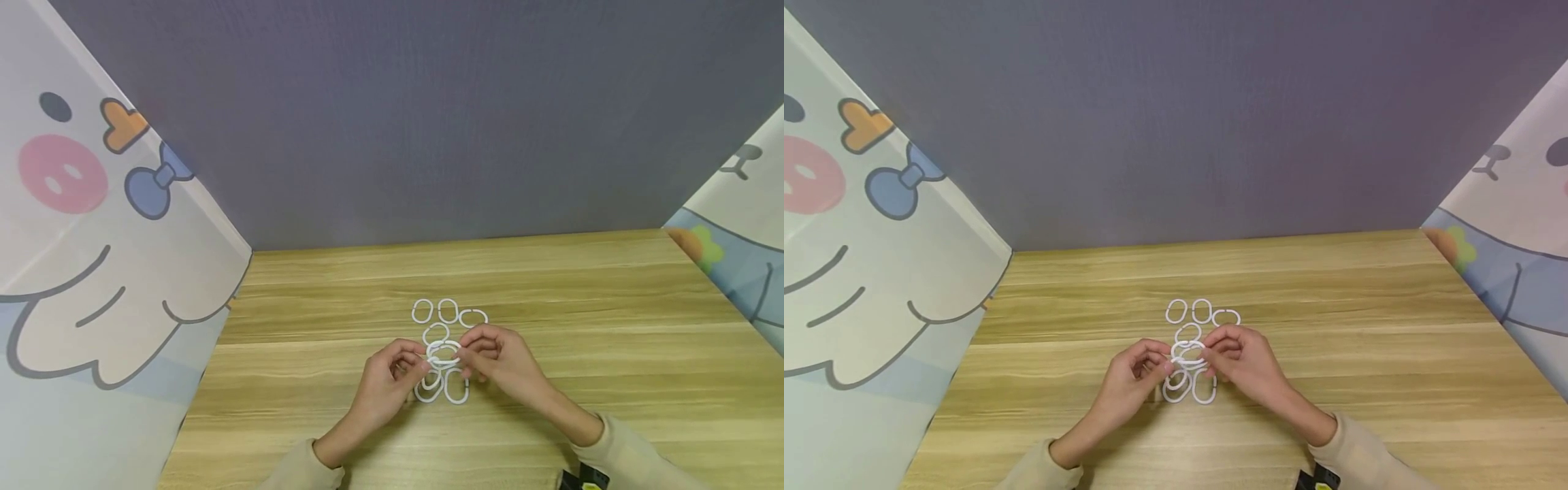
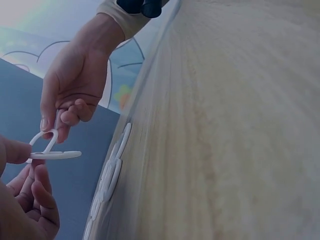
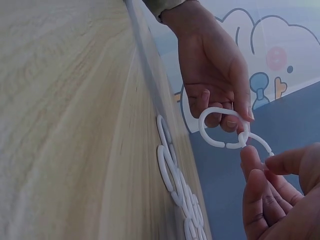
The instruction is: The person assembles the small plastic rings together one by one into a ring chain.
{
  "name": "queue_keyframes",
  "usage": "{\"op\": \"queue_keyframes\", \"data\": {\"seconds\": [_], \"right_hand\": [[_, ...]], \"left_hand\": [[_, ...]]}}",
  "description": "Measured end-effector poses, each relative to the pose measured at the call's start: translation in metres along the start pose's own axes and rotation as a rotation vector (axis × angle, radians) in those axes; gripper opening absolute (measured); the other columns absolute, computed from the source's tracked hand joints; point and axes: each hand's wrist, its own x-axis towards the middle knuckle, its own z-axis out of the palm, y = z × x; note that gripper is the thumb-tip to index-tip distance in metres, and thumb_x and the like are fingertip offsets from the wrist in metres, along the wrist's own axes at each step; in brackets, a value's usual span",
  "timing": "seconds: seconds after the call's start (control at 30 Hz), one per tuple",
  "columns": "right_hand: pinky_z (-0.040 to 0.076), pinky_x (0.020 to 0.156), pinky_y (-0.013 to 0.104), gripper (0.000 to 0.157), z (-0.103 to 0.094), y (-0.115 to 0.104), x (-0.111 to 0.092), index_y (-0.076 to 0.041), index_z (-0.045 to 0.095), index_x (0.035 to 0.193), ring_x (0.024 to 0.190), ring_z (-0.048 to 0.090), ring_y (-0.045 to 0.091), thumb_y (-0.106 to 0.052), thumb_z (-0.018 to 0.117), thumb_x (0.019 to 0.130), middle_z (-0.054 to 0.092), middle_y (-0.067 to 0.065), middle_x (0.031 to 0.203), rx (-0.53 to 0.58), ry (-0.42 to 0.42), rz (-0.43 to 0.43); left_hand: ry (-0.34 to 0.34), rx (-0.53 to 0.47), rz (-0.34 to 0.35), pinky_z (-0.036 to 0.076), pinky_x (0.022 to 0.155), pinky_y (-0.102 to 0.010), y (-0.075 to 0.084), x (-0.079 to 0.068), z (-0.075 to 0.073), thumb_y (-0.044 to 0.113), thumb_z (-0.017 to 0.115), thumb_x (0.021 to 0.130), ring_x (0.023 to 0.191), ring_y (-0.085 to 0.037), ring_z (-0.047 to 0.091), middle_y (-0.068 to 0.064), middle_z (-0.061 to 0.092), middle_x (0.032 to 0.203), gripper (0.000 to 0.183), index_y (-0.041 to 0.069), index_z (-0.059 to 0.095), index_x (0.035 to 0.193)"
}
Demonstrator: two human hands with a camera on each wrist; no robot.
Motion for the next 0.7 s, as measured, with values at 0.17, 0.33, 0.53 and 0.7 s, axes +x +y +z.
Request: {"op": "queue_keyframes", "data": {"seconds": [0.17,0.33,0.53,0.7], "right_hand": [[0.06,0.056,0.031,0.017,0.002,0.0022,-0.0004,0.01,0.068,0.111,0.07,0.076,0.018,-0.002,0.075,0.103,0.075,0.03,0.094,0.011,-0.033,-0.014],[0.06,0.055,0.032,0.017,0.0027,0.0029,-0.0017,0.009,0.068,0.111,0.069,0.076,0.017,-0.004,0.076,0.103,0.076,0.032,0.096,0.014,-0.035,-0.009],[0.059,0.054,0.031,0.019,0.0053,0.003,-0.0024,0.011,0.068,0.111,0.069,0.076,0.016,-0.003,0.077,0.102,0.076,0.032,0.098,0.017,-0.042,-0.016],[0.058,0.052,0.029,0.019,0.0079,0.0044,-0.0033,0.013,0.068,0.11,0.068,0.075,0.015,-0.001,0.077,0.101,0.074,0.033,0.096,0.013,-0.042,-0.043]], "left_hand": [[0.009,-0.035,-0.002,0.048,0.066,-0.016,0.0,0.0013,0.0007,0.006,0.079,0.101,0.076,-0.005,0.06,-0.008,0.074,0.092,0.019,-0.005,0.076,0.117],[0.037,-0.058,0.013,0.048,0.067,-0.016,0.0002,0.0016,0.0014,0.006,0.078,0.101,0.077,-0.005,0.06,-0.008,0.074,0.092,0.014,-0.004,0.077,0.111],[0.058,-0.056,0.038,0.048,0.065,-0.017,-0.0005,0.0021,0.0017,0.007,0.08,0.101,0.075,-0.005,0.06,-0.007,0.073,0.09,0.008,0.0,0.077,0.103],[0.066,-0.047,0.045,0.048,0.064,-0.018,-0.0012,0.0017,0.001,0.007,0.08,0.1,0.074,-0.006,0.059,-0.007,0.073,0.089,0.007,0.001,0.078,0.102]]}}
